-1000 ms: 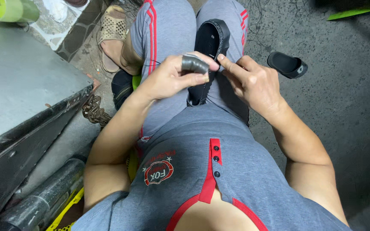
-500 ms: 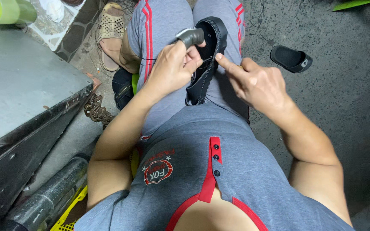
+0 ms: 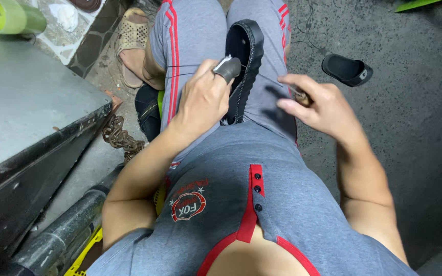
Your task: The person sits on the floor and sews a black shoe resting on their lap using a needle and thread. They repeatedly push the needle through the shoe's sole and pull the thread to secure the stitching.
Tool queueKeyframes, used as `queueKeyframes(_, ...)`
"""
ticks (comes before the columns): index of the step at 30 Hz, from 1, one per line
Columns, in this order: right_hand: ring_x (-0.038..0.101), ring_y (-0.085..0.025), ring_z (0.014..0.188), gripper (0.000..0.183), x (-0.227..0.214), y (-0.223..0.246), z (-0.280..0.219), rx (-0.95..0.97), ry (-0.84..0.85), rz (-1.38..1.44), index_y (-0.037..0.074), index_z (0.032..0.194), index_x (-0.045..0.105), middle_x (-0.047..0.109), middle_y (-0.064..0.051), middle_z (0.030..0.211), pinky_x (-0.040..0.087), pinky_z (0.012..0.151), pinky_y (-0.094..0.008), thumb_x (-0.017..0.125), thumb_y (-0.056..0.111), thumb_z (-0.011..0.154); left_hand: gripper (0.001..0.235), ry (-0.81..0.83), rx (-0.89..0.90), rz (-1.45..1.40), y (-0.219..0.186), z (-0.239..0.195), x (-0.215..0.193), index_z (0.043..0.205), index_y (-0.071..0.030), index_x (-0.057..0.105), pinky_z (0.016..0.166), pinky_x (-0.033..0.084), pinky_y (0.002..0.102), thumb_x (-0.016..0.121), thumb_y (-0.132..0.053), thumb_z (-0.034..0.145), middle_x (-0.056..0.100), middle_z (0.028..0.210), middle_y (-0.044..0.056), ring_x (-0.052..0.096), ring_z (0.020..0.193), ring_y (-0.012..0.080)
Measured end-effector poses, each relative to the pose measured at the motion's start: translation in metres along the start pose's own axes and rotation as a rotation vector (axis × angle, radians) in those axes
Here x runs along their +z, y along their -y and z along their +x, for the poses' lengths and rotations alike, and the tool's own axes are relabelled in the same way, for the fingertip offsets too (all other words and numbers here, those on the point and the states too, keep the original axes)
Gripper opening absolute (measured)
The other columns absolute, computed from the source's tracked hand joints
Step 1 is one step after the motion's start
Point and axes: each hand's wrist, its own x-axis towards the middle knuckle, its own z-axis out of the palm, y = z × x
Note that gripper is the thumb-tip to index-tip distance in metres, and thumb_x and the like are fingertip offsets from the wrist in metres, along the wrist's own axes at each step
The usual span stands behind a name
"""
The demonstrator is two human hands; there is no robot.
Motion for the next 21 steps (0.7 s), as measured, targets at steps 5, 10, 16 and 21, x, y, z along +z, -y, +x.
queueKeyframes(5, 0.054, -0.014, 0.048, 0.019, 0.056, -0.011, 0.026, -0.079, -0.506, 0.43, 0.013, 0.1, 0.077, 0.058, 0.001, 0.055, 0.045, 0.048, -0.024, 0.08, 0.008, 0.083, 0.018, 0.071, -0.189, -0.105, 0.016, -0.013, 0.022, 0.086, 0.001, 0.067, 0.057, 0.05, 0.048, 0.061, -0.016, 0.09, 0.06, 0.067, 0.017, 0.063, 0.069, 0.0413)
queueKeyframes(10, 0.056, -0.015, 0.046, 0.013, 0.065, 0.002, 0.032, -0.126, -0.562, 0.445, 0.012, 0.089, 0.078, 0.061, -0.001, 0.057, 0.046, 0.047, -0.025, 0.083, 0.006, 0.079, 0.013, 0.069, -0.306, -0.282, 0.012, 0.0, 0.015, 0.09, -0.004, 0.069, 0.059, 0.051, 0.044, 0.065, -0.016, 0.086, 0.065, 0.067, 0.013, 0.065, 0.069, 0.0364)
queueKeyframes(16, 0.049, -0.009, 0.048, 0.008, 0.07, -0.014, 0.023, -0.094, -0.48, 0.617, 0.005, 0.081, 0.071, 0.056, -0.006, 0.052, 0.04, 0.045, -0.024, 0.079, 0.002, 0.082, 0.013, 0.095, -0.416, -0.408, 0.022, 0.006, 0.031, 0.092, -0.008, 0.072, 0.057, 0.052, 0.033, 0.068, -0.012, 0.081, 0.066, 0.061, 0.004, 0.064, 0.058, 0.0206)
queueKeyframes(21, 0.052, -0.009, 0.045, 0.01, 0.072, -0.022, 0.018, -0.036, -0.468, 0.692, 0.006, 0.081, 0.069, 0.057, -0.004, 0.053, 0.041, 0.045, -0.021, 0.079, 0.003, 0.082, 0.013, 0.107, -0.493, -0.572, 0.022, 0.012, 0.034, 0.092, -0.005, 0.072, 0.057, 0.052, 0.027, 0.067, -0.008, 0.081, 0.064, 0.057, 0.002, 0.059, 0.052, 0.0101)
